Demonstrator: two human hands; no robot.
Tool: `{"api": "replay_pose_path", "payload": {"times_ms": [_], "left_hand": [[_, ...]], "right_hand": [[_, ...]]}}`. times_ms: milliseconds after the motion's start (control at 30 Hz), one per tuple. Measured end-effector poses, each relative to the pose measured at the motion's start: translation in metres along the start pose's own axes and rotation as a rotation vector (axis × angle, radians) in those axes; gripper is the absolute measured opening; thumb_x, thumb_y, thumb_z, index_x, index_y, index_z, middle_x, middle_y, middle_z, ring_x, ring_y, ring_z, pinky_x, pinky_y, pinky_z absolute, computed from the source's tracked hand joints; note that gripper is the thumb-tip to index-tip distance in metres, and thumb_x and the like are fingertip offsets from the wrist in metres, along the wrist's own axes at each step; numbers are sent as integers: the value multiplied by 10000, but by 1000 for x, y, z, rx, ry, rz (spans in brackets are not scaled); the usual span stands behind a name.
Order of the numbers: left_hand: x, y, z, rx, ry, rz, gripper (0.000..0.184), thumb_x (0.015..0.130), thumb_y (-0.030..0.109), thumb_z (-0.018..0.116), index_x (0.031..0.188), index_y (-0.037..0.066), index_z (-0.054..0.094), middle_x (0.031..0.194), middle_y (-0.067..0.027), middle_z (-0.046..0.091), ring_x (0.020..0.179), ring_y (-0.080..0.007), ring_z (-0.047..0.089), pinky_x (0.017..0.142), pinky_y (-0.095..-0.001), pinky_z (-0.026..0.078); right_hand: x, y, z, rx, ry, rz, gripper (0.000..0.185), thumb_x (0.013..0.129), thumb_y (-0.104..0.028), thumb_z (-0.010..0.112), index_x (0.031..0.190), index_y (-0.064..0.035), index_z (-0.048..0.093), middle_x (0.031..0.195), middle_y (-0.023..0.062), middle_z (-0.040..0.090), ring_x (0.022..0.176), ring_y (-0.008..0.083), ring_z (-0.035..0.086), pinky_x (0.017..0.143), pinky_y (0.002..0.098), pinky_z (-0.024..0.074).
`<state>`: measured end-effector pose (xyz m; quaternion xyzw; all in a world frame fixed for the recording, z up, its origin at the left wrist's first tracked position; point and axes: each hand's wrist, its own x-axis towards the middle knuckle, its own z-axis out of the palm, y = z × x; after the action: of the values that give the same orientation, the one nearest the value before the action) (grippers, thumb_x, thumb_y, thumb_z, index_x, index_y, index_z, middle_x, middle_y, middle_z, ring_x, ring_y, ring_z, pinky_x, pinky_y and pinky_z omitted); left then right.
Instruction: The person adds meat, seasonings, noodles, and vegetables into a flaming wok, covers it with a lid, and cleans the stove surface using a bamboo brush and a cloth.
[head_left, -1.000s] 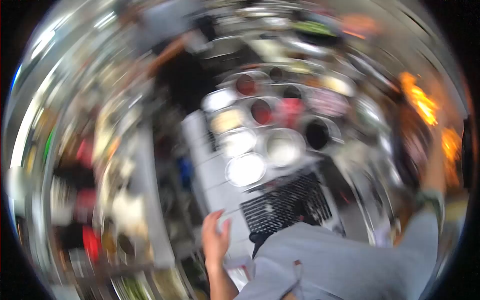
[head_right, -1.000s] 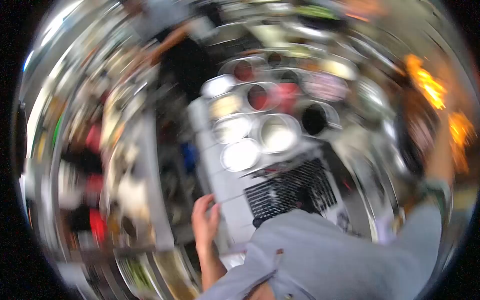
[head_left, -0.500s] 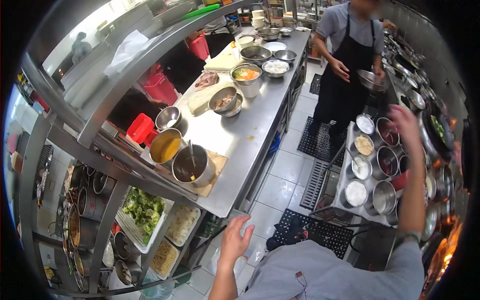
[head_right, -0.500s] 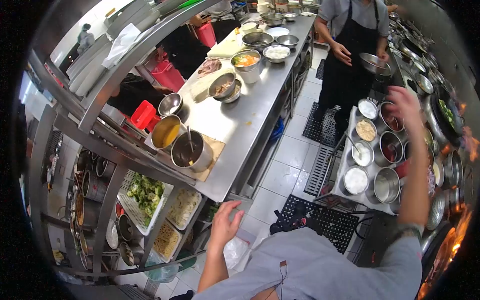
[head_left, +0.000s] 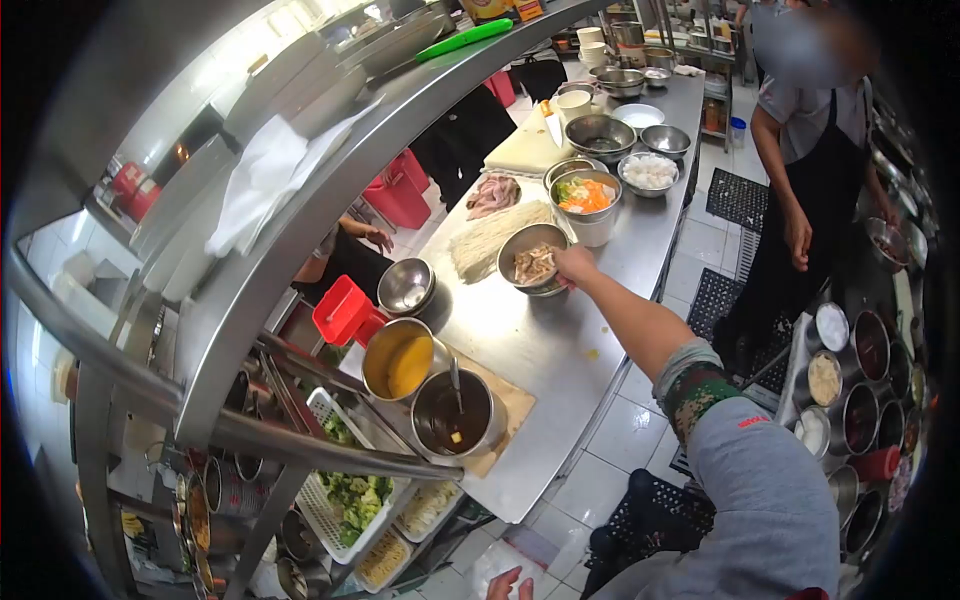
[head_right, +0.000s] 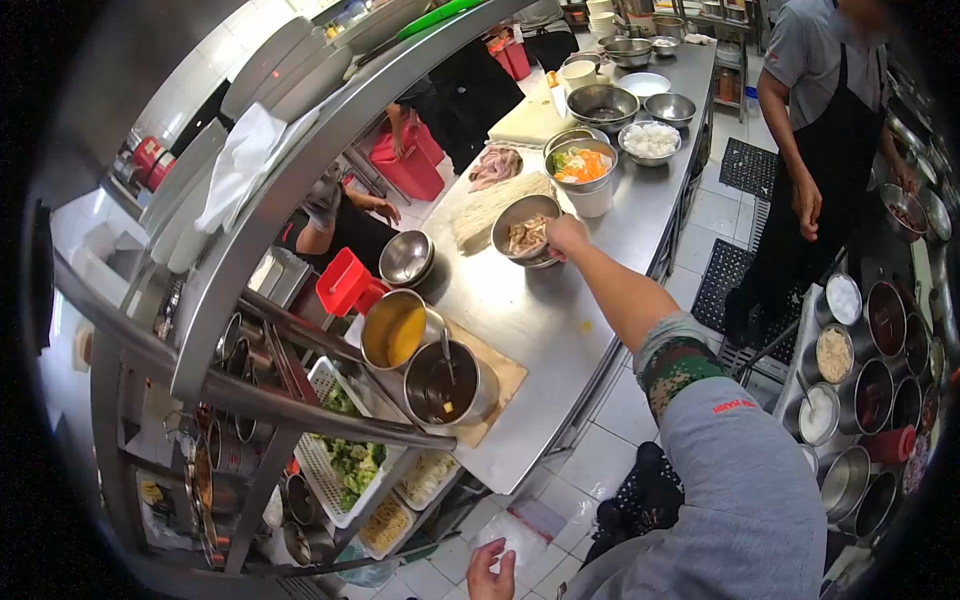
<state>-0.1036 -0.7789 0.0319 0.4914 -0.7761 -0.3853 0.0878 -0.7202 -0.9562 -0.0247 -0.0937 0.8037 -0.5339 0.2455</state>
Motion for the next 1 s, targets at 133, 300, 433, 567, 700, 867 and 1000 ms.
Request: {"api": "replay_pose_path", "payload": {"times_ms": [133,300,433,567,700,867,1000], "left_hand": [[19,11,9,109,27,193,322,945,229,639,1164,-8,654,1150,-195,670,1056,-308,625,944,-409,477],[75,43,13,-334,-173,303,335,927,150,660,1226,8,603,1115,-135,655,1007,-247,653,854,-334,527],[95,88,22,-1050,-678,174,619,1006,297,567,1493,30,292,1458,-197,398,1197,-327,577,898,-417,553],[60,130,55,-898,-1186,30,574,991,296,549,1432,-15,353,1316,-183,538,1044,-331,656,825,-472,606],[-14,140,126,-545,-1414,67,489,917,59,508,1378,-56,392,1214,-188,610,983,-319,688,778,-448,633],[-154,211,190,-419,-1686,111,508,820,5,472,1304,-134,403,1140,-249,622,787,-324,716,601,-396,653],[-312,266,240,-215,-1893,388,533,851,-15,446,1372,-83,356,1224,-238,581,924,-350,695,614,-393,650]], "right_hand": [[-24,-16,-15,-138,84,-125,329,864,-163,490,955,129,610,635,178,656,456,241,628,436,366,545],[-187,-23,-96,-41,-59,-298,308,863,-125,465,1060,88,567,667,161,658,499,225,639,447,368,529],[-345,37,-166,-104,-181,-200,264,874,-137,461,1010,68,559,653,153,642,494,218,631,440,363,521],[-510,97,-232,-208,-117,-67,282,870,-125,445,1057,45,571,688,157,650,502,223,638,462,374,520],[-638,174,-282,51,155,72,334,971,-278,517,1136,6,579,745,123,672,524,169,636,462,340,514],[-847,228,-345,315,728,118,488,1002,-357,578,1390,-71,502,872,79,690,614,107,643,529,273,519],[-1067,291,-370,-322,1524,636,443,892,-316,683,1232,-40,616,986,184,709,870,343,690,771,428,540]]}}
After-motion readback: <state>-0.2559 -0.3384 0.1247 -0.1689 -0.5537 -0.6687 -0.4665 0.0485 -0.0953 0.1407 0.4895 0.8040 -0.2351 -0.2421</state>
